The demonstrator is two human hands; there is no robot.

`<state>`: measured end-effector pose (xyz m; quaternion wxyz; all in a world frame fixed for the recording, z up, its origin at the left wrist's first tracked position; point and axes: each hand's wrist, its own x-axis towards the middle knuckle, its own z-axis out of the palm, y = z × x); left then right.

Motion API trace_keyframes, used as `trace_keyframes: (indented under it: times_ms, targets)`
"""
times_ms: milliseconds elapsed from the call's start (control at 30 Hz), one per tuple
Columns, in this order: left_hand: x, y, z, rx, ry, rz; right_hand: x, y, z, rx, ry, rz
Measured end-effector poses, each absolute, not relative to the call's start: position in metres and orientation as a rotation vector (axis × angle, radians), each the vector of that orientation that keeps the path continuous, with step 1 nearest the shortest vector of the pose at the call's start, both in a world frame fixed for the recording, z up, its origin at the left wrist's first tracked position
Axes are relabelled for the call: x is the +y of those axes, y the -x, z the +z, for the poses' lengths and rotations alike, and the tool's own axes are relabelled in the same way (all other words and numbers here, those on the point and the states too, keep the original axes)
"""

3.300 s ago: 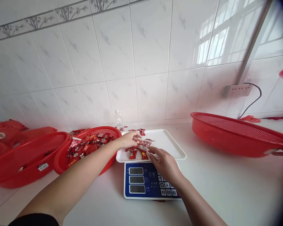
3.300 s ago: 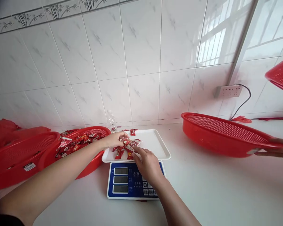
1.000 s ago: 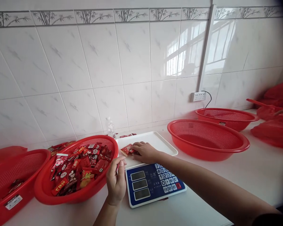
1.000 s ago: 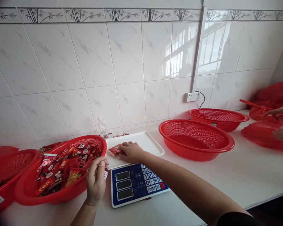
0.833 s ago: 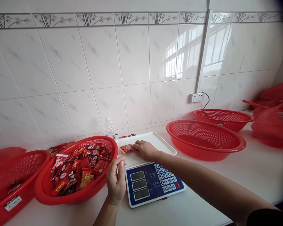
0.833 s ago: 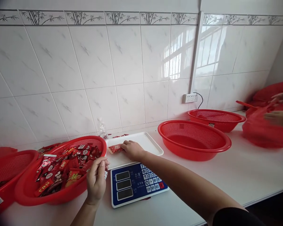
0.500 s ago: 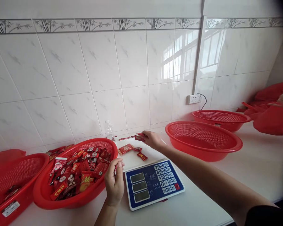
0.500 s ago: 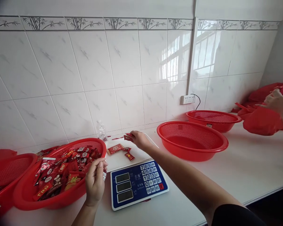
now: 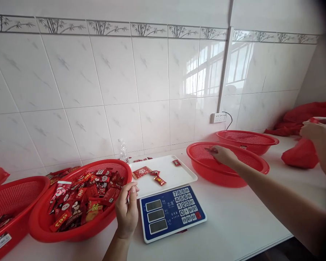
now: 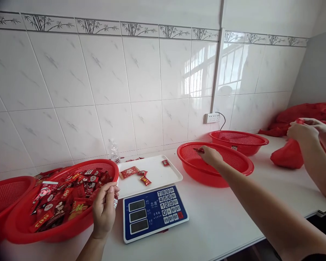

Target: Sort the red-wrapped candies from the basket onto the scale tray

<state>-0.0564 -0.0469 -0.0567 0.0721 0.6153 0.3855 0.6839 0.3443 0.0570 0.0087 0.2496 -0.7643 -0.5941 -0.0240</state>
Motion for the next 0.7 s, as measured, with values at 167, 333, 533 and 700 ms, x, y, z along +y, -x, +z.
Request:
trace_keyframes:
  times_ms: [167, 333, 533, 700]
  targets:
    - [-0.045, 0.057, -0.059, 1.164, -1.878, 2.049, 0.064, -0.313, -0.007, -1.866, 2.004, -0.196]
    - [-0.043, 0.058, -0.06, 1.175, -1.861, 2.059, 0.081, -0.245, -0.017, -2.317, 1.702, -0.13]
    - [-0.042, 0.059, -0.06, 1.212, -1.841, 2.058, 0.086, -0.215, -0.023, -2.41, 1.665, -0.064]
    - [-0.044, 0.059, -0.057, 1.188, -1.829, 2.087, 0.081, -0.252, -0.006, -2.142, 1.816, -0.196]
